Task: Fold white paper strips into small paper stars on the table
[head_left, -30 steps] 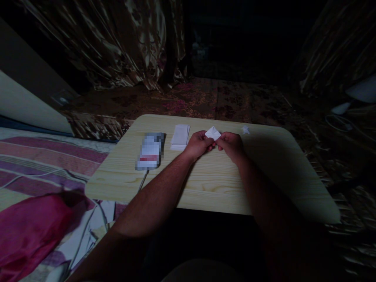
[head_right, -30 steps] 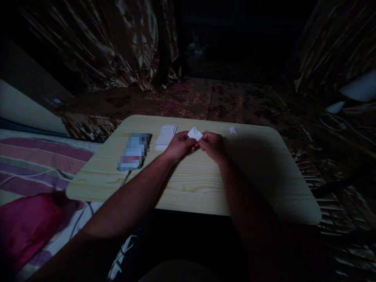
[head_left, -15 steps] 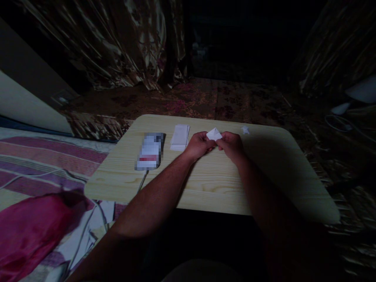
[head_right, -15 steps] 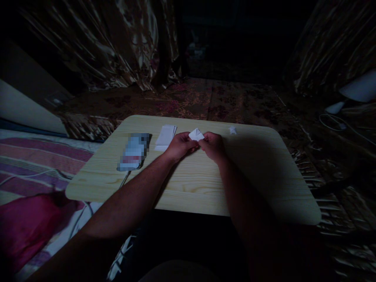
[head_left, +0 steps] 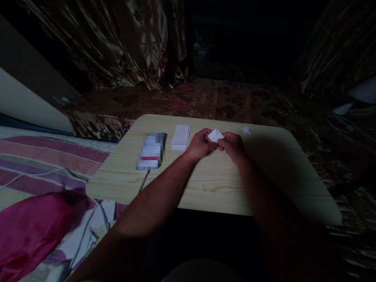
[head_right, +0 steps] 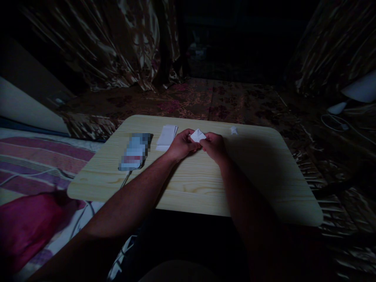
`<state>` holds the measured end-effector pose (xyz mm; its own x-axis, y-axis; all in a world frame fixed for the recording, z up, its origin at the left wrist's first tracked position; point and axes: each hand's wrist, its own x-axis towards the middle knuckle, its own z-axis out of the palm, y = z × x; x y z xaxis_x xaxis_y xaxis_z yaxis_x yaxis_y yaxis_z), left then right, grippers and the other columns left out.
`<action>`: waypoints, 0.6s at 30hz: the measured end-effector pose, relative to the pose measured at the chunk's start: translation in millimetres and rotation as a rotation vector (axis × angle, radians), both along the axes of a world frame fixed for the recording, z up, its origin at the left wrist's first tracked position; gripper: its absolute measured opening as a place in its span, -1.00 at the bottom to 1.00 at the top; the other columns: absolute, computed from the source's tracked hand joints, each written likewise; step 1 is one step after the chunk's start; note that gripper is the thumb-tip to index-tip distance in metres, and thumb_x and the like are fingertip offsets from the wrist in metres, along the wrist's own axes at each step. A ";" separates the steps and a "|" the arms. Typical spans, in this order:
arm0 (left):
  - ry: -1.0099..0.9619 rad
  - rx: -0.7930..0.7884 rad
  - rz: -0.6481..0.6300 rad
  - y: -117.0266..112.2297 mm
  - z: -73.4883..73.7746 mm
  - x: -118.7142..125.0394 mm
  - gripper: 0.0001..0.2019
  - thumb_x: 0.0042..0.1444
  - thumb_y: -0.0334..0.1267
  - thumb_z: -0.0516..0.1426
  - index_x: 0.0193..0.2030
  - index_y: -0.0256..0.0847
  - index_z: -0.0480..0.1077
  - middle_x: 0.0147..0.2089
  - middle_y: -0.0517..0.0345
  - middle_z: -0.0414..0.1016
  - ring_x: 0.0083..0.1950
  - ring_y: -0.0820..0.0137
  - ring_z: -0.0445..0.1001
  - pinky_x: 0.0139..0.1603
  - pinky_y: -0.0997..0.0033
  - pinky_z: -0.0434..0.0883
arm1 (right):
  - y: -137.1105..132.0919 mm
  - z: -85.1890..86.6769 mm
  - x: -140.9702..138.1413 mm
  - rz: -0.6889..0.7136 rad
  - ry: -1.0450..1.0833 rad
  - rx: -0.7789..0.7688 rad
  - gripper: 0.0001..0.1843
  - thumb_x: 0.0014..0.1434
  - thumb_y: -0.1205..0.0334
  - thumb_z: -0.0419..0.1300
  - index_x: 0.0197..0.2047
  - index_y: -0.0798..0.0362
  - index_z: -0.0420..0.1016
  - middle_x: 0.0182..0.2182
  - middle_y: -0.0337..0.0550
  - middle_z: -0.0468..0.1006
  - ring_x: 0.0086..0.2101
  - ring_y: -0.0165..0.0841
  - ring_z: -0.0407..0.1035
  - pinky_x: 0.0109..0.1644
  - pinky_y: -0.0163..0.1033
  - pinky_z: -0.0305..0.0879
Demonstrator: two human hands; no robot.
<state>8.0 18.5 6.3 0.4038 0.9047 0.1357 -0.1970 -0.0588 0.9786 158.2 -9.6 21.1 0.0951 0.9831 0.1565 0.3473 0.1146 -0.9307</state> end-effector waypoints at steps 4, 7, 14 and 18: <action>0.064 0.026 -0.015 -1.5 -0.4 0.1 -0.60 -0.20 -0.38 0.31 -0.20 -0.23 0.28 -0.54 0.33 0.37 -0.57 0.57 0.30 -0.56 0.58 0.14 | 0.1 -0.3 -0.2 0.008 0.001 0.003 -0.90 -0.10 0.24 0.15 -0.49 0.09 0.43 -0.70 -0.32 0.38 -0.65 -0.46 0.18 -0.58 -0.34 0.03; 0.099 0.042 -0.011 -1.6 -1.6 0.4 -0.61 -0.19 -0.38 0.30 -0.18 -0.24 0.29 -0.52 0.32 0.37 -0.57 0.57 0.30 -0.55 0.58 0.14 | 0.0 0.5 0.2 -0.002 0.010 0.006 -0.91 -0.12 0.26 0.14 -0.49 0.09 0.43 -0.71 -0.32 0.37 -0.65 -0.46 0.19 -0.57 -0.34 0.04; 0.116 0.064 -0.008 -1.1 -1.8 0.0 -0.60 -0.18 -0.36 0.30 -0.16 -0.24 0.30 -0.49 0.31 0.38 -0.54 0.57 0.31 -0.51 0.57 0.17 | -0.3 2.2 0.1 0.027 0.004 -0.020 -0.85 -0.10 0.23 0.15 -0.44 0.10 0.48 -0.70 -0.32 0.38 -0.64 -0.44 0.20 -0.56 -0.33 0.06; 0.135 0.086 -0.006 -2.4 -0.6 -0.3 -0.61 -0.19 -0.35 0.30 -0.18 -0.24 0.30 -0.48 0.32 0.37 -0.53 0.58 0.29 -0.51 0.58 0.16 | -0.8 2.6 -0.5 0.002 -0.012 -0.005 -0.87 -0.12 0.23 0.15 -0.47 0.10 0.46 -0.70 -0.32 0.36 -0.63 -0.44 0.19 -0.55 -0.33 0.06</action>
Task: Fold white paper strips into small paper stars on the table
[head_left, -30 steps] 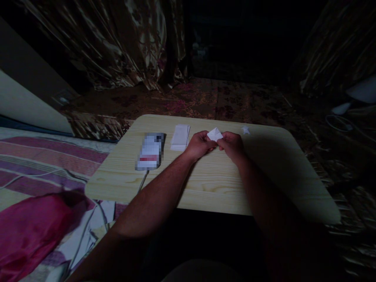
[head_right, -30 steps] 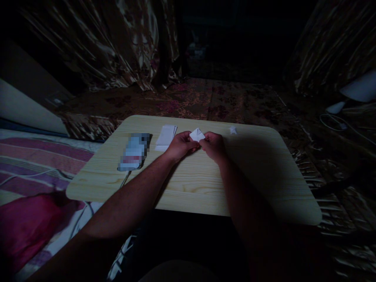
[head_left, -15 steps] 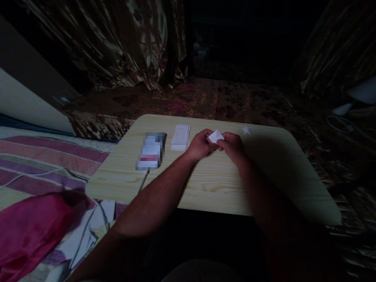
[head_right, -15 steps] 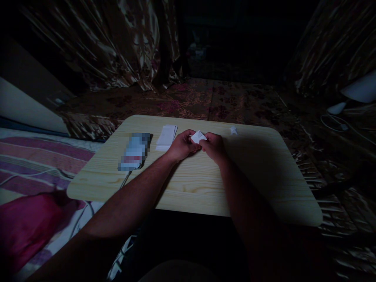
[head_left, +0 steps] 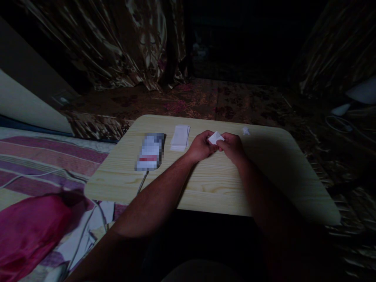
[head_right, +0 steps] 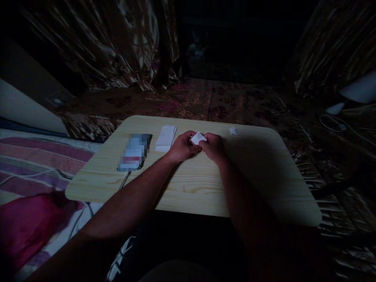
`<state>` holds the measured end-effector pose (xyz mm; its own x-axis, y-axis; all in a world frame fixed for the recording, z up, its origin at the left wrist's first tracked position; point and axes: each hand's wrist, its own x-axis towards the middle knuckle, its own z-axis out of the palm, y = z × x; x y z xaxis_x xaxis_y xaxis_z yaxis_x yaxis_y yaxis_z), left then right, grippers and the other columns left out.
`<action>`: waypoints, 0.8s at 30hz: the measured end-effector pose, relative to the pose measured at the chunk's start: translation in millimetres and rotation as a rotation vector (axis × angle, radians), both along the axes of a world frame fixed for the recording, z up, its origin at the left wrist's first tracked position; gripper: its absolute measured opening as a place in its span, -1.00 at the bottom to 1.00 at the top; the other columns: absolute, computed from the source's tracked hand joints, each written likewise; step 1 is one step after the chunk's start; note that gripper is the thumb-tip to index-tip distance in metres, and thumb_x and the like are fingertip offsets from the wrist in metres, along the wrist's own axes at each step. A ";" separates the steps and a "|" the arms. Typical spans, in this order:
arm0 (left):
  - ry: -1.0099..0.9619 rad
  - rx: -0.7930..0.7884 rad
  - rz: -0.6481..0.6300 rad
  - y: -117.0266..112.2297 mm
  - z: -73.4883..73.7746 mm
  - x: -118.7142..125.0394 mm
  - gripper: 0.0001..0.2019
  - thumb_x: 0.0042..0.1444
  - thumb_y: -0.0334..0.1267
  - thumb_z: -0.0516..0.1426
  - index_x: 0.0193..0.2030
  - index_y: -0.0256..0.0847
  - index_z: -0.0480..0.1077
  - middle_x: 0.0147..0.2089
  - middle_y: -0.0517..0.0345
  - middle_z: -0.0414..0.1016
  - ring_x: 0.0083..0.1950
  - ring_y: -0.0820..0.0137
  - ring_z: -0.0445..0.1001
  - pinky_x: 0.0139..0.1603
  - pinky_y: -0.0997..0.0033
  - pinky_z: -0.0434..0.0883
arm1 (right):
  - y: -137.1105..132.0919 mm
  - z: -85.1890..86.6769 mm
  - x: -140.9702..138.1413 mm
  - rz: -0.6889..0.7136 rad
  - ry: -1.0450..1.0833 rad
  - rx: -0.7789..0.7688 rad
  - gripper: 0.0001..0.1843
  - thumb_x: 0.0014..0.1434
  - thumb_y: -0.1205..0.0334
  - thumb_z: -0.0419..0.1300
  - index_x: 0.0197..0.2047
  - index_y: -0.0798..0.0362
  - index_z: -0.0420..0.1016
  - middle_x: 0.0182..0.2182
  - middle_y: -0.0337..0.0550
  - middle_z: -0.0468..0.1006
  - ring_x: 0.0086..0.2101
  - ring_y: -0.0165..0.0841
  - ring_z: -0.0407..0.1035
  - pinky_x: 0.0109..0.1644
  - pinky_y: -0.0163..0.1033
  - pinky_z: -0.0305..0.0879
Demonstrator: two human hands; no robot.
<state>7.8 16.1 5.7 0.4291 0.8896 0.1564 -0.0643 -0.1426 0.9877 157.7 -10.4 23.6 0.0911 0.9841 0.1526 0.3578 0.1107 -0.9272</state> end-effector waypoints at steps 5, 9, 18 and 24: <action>0.016 0.012 0.010 -0.8 0.1 0.1 -0.60 -0.19 -0.35 0.30 -0.17 -0.24 0.31 -0.48 0.31 0.38 -0.52 0.56 0.30 -0.50 0.57 0.16 | -1.3 2.4 -0.6 0.014 0.001 -0.017 -0.84 -0.10 0.23 0.14 -0.43 0.11 0.48 -0.69 -0.32 0.38 -0.62 -0.44 0.20 -0.54 -0.33 0.07; 0.019 0.036 0.009 -0.9 -0.4 0.9 -0.62 -0.18 -0.35 0.29 -0.17 -0.24 0.31 -0.47 0.32 0.37 -0.52 0.57 0.29 -0.50 0.58 0.17 | -1.2 1.7 -0.6 0.000 -0.020 0.023 -0.88 -0.11 0.25 0.14 -0.47 0.10 0.46 -0.69 -0.31 0.37 -0.62 -0.44 0.20 -0.55 -0.33 0.05; 0.049 0.093 0.074 -2.6 2.5 0.9 -0.57 -0.22 -0.35 0.30 -0.13 -0.25 0.37 -0.43 0.27 0.42 -0.45 0.54 0.32 -0.42 0.57 0.21 | -1.1 4.3 -3.9 0.061 0.128 -0.036 -0.78 -0.06 0.12 0.22 -0.37 0.08 0.41 -0.59 -0.30 0.44 -0.57 -0.43 0.29 -0.50 -0.32 0.18; 0.111 0.160 0.135 -1.2 -0.4 0.5 -0.69 -0.19 -0.35 0.26 -0.22 -0.25 0.40 -0.44 0.26 0.40 -0.44 0.53 0.31 -0.41 0.54 0.22 | 0.9 2.1 -0.5 -0.001 0.142 -0.003 -0.84 -0.04 0.16 0.20 -0.41 0.06 0.38 -0.63 -0.32 0.41 -0.60 -0.44 0.28 -0.51 -0.33 0.16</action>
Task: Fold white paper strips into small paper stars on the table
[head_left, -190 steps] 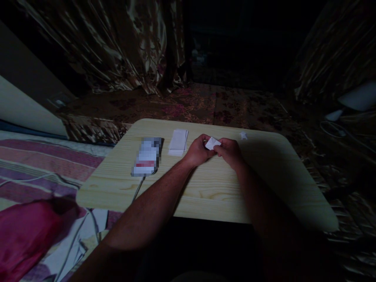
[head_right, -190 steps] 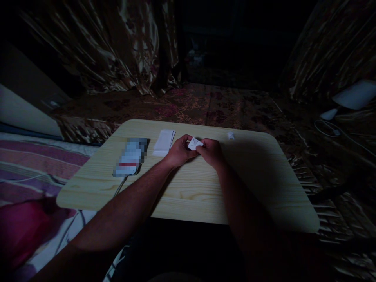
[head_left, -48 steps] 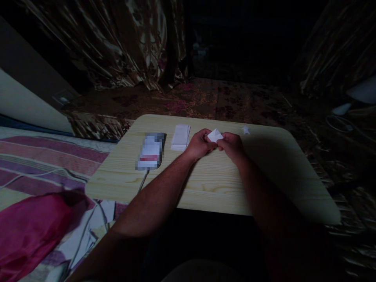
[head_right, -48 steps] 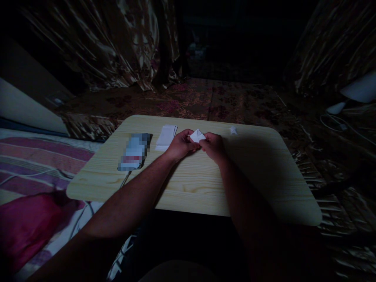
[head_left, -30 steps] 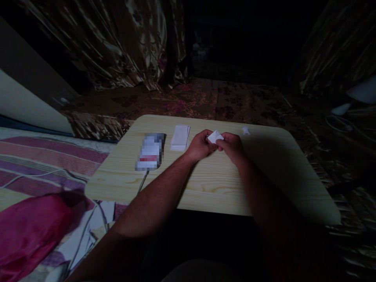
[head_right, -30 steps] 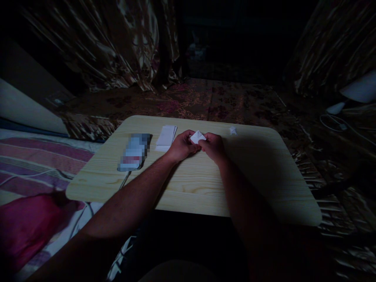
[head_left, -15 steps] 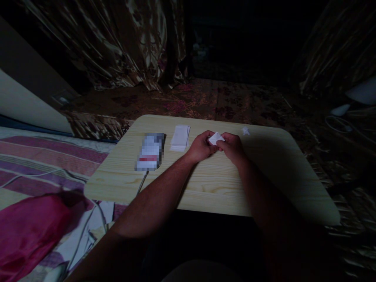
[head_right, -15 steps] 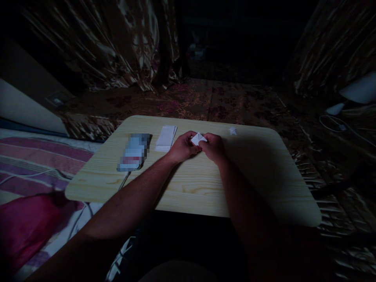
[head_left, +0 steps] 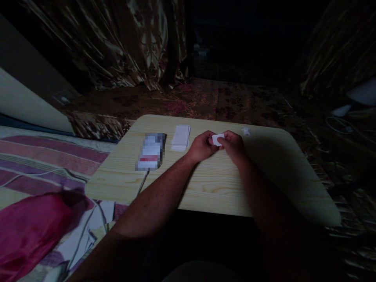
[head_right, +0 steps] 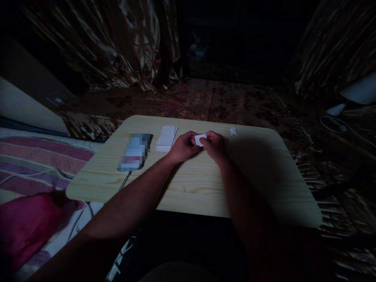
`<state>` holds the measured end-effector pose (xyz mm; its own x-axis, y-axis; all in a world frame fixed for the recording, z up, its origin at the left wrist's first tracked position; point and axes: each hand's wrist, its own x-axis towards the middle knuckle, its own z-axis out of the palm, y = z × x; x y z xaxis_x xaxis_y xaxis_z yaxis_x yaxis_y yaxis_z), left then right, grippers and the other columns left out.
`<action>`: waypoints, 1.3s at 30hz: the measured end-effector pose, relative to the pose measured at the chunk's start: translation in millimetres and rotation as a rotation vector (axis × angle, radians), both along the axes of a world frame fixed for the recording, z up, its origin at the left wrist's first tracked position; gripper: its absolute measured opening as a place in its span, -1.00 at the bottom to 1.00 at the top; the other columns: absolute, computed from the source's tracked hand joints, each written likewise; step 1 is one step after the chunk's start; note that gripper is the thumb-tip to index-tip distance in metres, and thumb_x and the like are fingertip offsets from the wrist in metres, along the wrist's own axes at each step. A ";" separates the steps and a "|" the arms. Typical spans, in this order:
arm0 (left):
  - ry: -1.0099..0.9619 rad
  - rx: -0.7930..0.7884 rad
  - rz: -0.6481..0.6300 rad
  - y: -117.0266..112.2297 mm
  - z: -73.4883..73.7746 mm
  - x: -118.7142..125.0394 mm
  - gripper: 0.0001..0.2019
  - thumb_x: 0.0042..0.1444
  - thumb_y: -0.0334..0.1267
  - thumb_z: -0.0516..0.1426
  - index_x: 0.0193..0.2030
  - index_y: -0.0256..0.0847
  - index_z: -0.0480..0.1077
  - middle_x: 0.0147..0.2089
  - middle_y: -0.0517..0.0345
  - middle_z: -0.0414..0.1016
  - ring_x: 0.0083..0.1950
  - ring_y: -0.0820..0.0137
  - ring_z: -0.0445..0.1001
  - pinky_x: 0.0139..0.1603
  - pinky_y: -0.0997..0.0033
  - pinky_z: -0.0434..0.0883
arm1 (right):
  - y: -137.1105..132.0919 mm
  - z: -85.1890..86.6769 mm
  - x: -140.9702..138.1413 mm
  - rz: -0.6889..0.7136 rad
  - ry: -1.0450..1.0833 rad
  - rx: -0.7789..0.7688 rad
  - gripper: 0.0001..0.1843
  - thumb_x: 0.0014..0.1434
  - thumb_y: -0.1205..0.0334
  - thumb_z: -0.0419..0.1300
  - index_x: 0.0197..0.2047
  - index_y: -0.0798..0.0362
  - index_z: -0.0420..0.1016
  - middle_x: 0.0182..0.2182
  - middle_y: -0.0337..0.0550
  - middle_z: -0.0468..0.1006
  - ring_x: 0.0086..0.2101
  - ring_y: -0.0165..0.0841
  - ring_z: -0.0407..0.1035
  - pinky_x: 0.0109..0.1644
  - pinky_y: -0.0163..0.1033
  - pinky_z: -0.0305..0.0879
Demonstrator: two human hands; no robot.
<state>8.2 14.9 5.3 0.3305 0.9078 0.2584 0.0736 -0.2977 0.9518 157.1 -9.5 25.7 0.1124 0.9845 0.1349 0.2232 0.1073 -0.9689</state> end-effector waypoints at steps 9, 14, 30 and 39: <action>-0.138 -0.163 0.088 7.6 0.2 -2.8 -0.83 -0.10 -0.25 0.23 -0.40 -0.23 0.33 -0.51 0.27 0.35 -0.53 0.55 0.24 -0.50 0.53 0.16 | -2.1 1.8 -0.2 0.004 -0.045 -0.011 -0.90 -0.09 0.21 0.19 -0.49 0.07 0.39 -0.67 -0.34 0.39 -0.63 -0.48 0.17 -0.54 -0.34 0.04; -0.296 -0.238 0.060 5.0 4.5 -1.5 -0.80 -0.10 -0.23 0.25 -0.37 -0.22 0.33 -0.54 0.30 0.32 -0.56 0.55 0.24 -0.53 0.52 0.17 | -3.5 2.4 0.2 0.034 -0.071 -0.015 -0.85 -0.08 0.18 0.21 -0.55 0.07 0.39 -0.67 -0.33 0.40 -0.63 -0.49 0.16 -0.53 -0.34 0.04; -0.359 -0.309 0.041 9.2 9.2 -5.8 -0.68 -0.09 -0.18 0.27 -0.21 -0.33 0.56 -0.41 0.08 0.55 -0.42 0.46 0.41 -0.37 0.46 0.32 | -2.2 5.0 0.3 0.074 0.127 0.040 -0.70 -0.03 0.14 0.25 -0.20 0.08 0.47 -0.41 -0.18 0.56 -0.47 -0.41 0.42 -0.40 -0.30 0.37; -0.378 -0.335 -0.020 7.5 10.1 -5.6 -0.71 -0.14 -0.22 0.31 -0.26 -0.35 0.55 -0.39 0.06 0.56 -0.42 0.45 0.44 -0.33 0.42 0.36 | 1.8 -4.6 5.3 0.204 0.070 0.090 -0.82 -0.06 0.17 0.29 -0.36 0.06 0.52 -0.38 -0.17 0.57 -0.41 -0.37 0.46 -0.38 -0.28 0.41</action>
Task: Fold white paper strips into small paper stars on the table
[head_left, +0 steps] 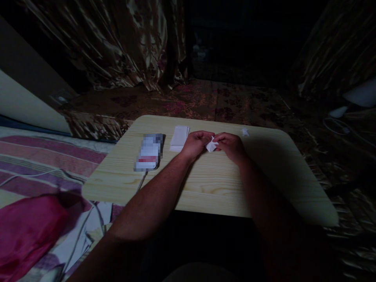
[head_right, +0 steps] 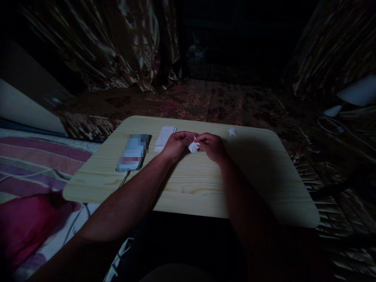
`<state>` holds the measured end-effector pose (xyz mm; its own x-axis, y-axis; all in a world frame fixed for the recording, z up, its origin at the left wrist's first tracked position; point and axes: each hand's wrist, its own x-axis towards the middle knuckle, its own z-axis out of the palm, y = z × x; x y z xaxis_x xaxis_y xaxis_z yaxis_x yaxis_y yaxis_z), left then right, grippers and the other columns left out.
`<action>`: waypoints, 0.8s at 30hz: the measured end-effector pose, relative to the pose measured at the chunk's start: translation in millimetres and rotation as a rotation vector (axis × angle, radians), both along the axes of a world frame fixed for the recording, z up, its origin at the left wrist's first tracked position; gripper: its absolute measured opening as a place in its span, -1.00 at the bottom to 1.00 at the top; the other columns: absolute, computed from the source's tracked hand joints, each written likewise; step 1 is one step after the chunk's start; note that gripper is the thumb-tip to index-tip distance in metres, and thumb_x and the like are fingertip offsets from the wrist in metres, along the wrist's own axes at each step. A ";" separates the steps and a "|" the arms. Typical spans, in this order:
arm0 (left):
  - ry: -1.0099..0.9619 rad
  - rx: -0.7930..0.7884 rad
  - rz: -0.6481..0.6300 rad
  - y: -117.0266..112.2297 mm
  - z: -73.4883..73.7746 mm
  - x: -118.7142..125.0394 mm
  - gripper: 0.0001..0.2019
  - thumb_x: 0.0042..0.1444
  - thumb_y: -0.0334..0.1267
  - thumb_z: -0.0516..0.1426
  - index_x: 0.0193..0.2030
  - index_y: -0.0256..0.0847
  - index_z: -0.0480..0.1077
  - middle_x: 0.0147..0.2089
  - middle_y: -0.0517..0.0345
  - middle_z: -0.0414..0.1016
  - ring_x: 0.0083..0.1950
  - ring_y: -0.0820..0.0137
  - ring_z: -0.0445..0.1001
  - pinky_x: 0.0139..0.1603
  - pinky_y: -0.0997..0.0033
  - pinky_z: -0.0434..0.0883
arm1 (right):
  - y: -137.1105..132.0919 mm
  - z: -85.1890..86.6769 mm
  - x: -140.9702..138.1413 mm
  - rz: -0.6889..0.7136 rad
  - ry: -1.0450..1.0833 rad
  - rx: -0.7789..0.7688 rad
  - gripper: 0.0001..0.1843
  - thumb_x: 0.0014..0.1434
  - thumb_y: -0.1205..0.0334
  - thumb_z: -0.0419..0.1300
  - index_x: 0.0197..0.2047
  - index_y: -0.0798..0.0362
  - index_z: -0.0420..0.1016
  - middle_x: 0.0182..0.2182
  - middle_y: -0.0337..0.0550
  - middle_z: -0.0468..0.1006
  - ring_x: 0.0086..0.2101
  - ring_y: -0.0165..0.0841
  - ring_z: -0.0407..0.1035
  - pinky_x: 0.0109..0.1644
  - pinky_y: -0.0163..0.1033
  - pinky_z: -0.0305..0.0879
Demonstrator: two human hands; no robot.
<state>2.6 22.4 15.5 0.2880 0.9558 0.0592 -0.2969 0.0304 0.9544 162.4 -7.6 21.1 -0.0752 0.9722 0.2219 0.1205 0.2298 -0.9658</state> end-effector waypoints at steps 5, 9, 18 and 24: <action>0.009 0.021 0.014 -0.3 -0.4 -0.8 -0.75 -0.14 -0.23 0.32 -0.33 -0.36 0.52 -0.42 0.09 0.54 -0.43 0.46 0.44 -0.34 0.43 0.37 | 2.0 -3.0 5.7 0.043 -0.053 0.020 -0.81 -0.03 0.18 0.28 -0.33 0.09 0.57 -0.38 -0.14 0.58 -0.45 -0.38 0.46 -0.36 -0.25 0.43; 0.040 0.043 0.004 0.2 -2.1 -0.9 -0.75 -0.12 -0.22 0.31 -0.33 -0.35 0.51 -0.41 0.10 0.54 -0.43 0.47 0.44 -0.34 0.45 0.37 | 0.9 0.4 9.6 0.079 -0.070 -0.002 -0.79 -0.01 0.15 0.30 -0.33 0.09 0.57 -0.36 -0.12 0.60 -0.41 -0.34 0.48 -0.34 -0.23 0.46; 0.046 -0.004 -0.017 -0.6 -1.5 0.8 -0.76 -0.17 -0.30 0.31 -0.32 -0.34 0.49 -0.41 0.11 0.54 -0.45 0.48 0.44 -0.35 0.44 0.38 | 1.3 1.5 8.2 0.005 -0.001 -0.038 -0.80 -0.03 0.15 0.32 -0.38 0.11 0.51 -0.46 -0.16 0.58 -0.45 -0.34 0.48 -0.39 -0.24 0.47; 0.061 -0.031 -0.072 -3.0 -1.6 1.1 -0.70 -0.24 -0.37 0.31 -0.27 -0.31 0.47 -0.43 0.15 0.52 -0.48 0.48 0.43 -0.41 0.45 0.37 | 2.7 1.4 7.8 -0.025 0.011 -0.024 -0.83 -0.07 0.17 0.33 -0.41 0.07 0.49 -0.51 -0.21 0.56 -0.49 -0.35 0.46 -0.42 -0.25 0.44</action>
